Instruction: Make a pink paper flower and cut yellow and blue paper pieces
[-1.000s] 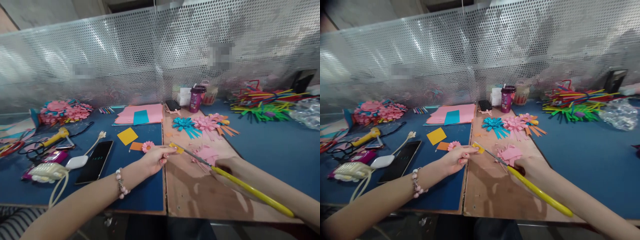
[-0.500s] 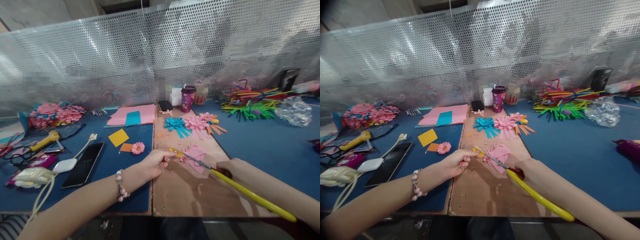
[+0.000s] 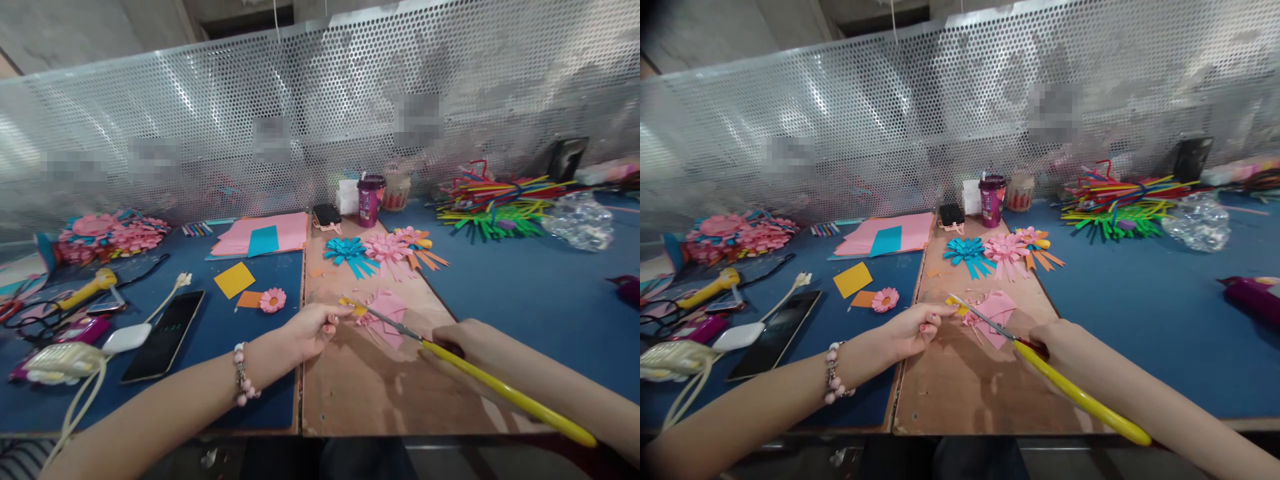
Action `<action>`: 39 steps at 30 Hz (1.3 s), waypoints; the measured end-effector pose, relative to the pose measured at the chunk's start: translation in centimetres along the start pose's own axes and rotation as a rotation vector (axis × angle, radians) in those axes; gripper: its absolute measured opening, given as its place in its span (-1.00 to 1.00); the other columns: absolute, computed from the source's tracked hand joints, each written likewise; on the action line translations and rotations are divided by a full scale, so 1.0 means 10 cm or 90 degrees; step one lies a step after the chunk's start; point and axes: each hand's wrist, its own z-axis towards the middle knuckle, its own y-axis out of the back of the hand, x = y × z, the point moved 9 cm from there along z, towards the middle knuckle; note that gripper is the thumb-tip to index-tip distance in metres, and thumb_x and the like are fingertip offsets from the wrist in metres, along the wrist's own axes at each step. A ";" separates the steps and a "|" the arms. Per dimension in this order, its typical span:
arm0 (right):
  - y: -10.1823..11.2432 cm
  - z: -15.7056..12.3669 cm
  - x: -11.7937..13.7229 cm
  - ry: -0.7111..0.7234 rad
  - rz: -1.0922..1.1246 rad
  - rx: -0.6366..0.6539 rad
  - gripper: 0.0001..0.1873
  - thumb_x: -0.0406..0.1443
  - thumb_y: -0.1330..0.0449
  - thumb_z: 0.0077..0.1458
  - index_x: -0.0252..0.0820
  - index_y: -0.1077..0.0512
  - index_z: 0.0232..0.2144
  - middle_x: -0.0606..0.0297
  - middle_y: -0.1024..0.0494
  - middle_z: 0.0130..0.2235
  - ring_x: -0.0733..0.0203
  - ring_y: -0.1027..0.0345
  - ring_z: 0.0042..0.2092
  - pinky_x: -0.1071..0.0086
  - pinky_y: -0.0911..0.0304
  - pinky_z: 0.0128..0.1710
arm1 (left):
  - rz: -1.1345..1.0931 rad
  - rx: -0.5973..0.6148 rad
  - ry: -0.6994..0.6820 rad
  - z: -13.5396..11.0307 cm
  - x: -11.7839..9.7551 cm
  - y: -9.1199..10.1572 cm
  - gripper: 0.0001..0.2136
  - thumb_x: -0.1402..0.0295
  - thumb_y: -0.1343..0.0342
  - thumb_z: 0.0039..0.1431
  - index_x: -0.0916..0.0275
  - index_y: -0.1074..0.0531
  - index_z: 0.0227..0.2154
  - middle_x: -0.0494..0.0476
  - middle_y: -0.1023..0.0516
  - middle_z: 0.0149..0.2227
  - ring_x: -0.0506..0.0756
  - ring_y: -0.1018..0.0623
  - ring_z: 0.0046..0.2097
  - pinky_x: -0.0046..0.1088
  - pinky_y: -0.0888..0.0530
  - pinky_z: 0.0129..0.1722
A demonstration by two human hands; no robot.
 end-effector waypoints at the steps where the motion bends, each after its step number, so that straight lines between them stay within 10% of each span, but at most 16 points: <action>1: -0.02 0.00 0.00 -0.006 0.008 0.013 -0.74 -0.32 -0.11 -0.06 -0.19 -0.27 -0.73 0.34 -0.33 -0.68 0.30 -0.20 -0.61 0.45 0.08 -0.57 | 0.001 0.001 0.000 0.00 0.00 -0.01 -0.83 0.72 -0.02 0.06 0.45 -0.46 -0.52 -0.05 -0.28 -0.60 -0.27 -0.06 -0.72 -0.81 0.00 -0.80; 10: -0.03 0.00 -0.06 -0.089 0.001 0.067 -0.78 -0.40 -0.10 -0.06 -0.20 -0.27 -0.70 0.29 -0.37 -0.61 0.23 -0.22 -0.50 0.41 0.11 -0.52 | 0.080 0.036 -0.104 -0.02 -0.07 0.02 -0.98 0.59 -0.22 -0.04 0.43 -0.50 -0.50 0.07 -0.48 -0.49 -0.25 -0.18 -0.68 -0.77 -0.04 -0.77; 17: 0.05 0.13 0.01 -0.067 0.058 -0.011 -0.66 -0.12 0.01 0.08 -0.20 -0.26 -0.60 0.28 -0.37 -0.57 0.23 -0.19 -0.48 0.41 0.07 -0.51 | 0.423 0.033 -0.209 -0.24 -0.40 0.45 -0.79 0.25 -0.24 -0.02 0.33 -0.45 -0.52 -0.08 -0.31 -0.81 -0.14 -0.17 -0.80 -0.63 -0.05 -0.79; 23: 0.36 0.38 0.58 0.024 -0.086 -0.201 -0.57 -0.04 0.09 0.14 -0.19 -0.26 -0.60 0.22 -0.35 -0.55 0.22 -0.18 -0.48 0.41 0.07 -0.52 | 0.550 -0.040 -0.225 -0.64 -0.59 0.93 -0.73 0.16 -0.22 -0.03 0.30 -0.44 -0.45 -0.09 -0.33 -0.75 -0.11 -0.24 -0.74 -0.64 -0.12 -0.77; 32: 0.25 1.58 1.47 0.086 -0.157 -0.149 -0.56 -0.07 -0.04 0.15 -0.35 -0.42 -0.47 0.05 -0.48 -0.44 0.12 -0.37 -0.35 0.38 -0.09 -0.41 | 0.740 -0.062 -0.117 -0.99 -0.78 1.82 -0.69 0.10 -0.19 -0.04 0.29 -0.42 -0.43 0.02 -0.46 -0.61 -0.01 -0.43 -0.61 -0.58 -0.32 -0.70; 39: 0.02 2.23 1.65 0.109 -0.190 -0.090 -0.54 0.01 -0.10 0.14 -0.34 -0.42 -0.36 0.22 -0.49 -0.37 0.25 -0.38 -0.33 0.31 -0.28 -0.27 | 0.776 -0.135 -0.156 -0.95 -1.10 2.23 -0.63 0.06 -0.22 -0.14 0.29 -0.41 -0.42 0.11 -0.53 -0.48 0.07 -0.54 -0.50 -0.54 -0.39 -0.65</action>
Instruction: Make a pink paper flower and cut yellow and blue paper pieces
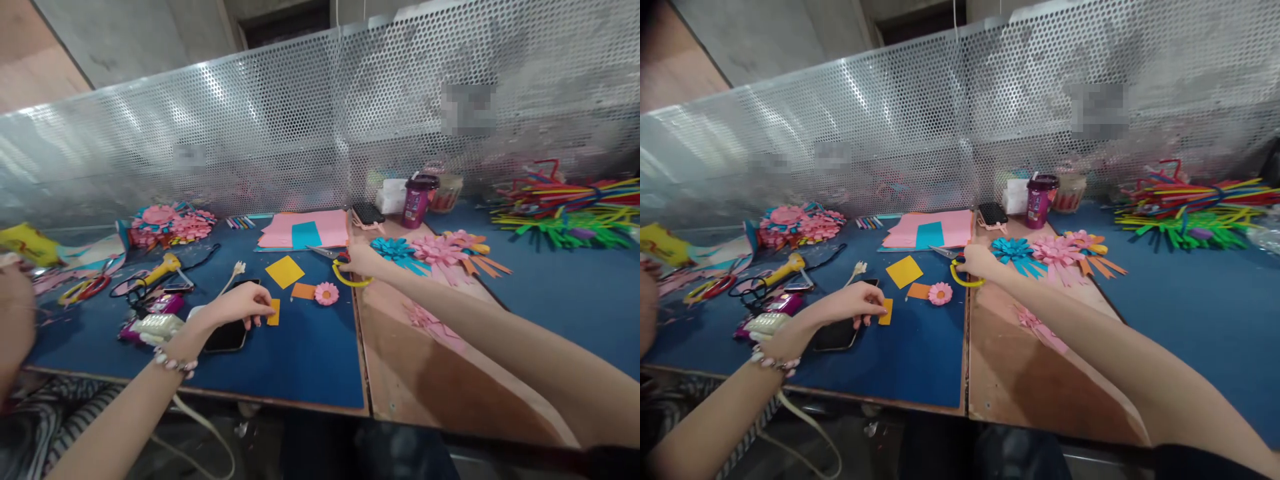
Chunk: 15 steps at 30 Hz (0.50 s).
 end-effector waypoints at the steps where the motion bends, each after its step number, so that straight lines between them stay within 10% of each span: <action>1: 0.00 0.01 0.01 0.004 -0.006 0.001 -0.53 0.01 -0.10 0.13 -0.35 -0.43 -0.37 0.21 -0.49 -0.36 0.23 -0.39 -0.31 0.29 -0.28 -0.25 | 0.000 0.001 -0.002 0.02 0.00 0.01 -0.62 0.06 -0.23 -0.15 0.29 -0.40 -0.41 0.13 -0.54 -0.47 0.08 -0.54 -0.49 -0.54 -0.40 -0.65; 9: 0.17 -0.15 0.15 0.016 -0.016 -0.071 -0.53 -0.12 -0.03 0.19 -0.52 -0.45 -0.25 -0.24 -0.44 -0.14 -0.16 -0.25 0.01 0.17 -0.13 -0.07 | 0.081 -0.027 -0.013 0.04 -0.03 0.05 -0.67 0.12 -0.19 -0.09 0.28 -0.39 -0.36 0.14 -0.57 -0.46 0.06 -0.53 -0.56 -0.57 -0.26 -0.71; 15: 0.22 -0.23 0.41 0.037 0.080 -0.079 -0.65 -0.23 0.01 0.23 -0.44 -0.43 -0.22 -0.13 -0.43 -0.11 -0.05 -0.26 0.02 0.16 -0.17 -0.03 | 0.317 -0.172 -0.045 0.14 -0.22 0.32 -0.69 0.07 -0.07 0.05 0.23 -0.47 -0.49 0.20 -0.59 -0.46 0.16 -0.58 -0.39 -0.45 -0.36 -0.41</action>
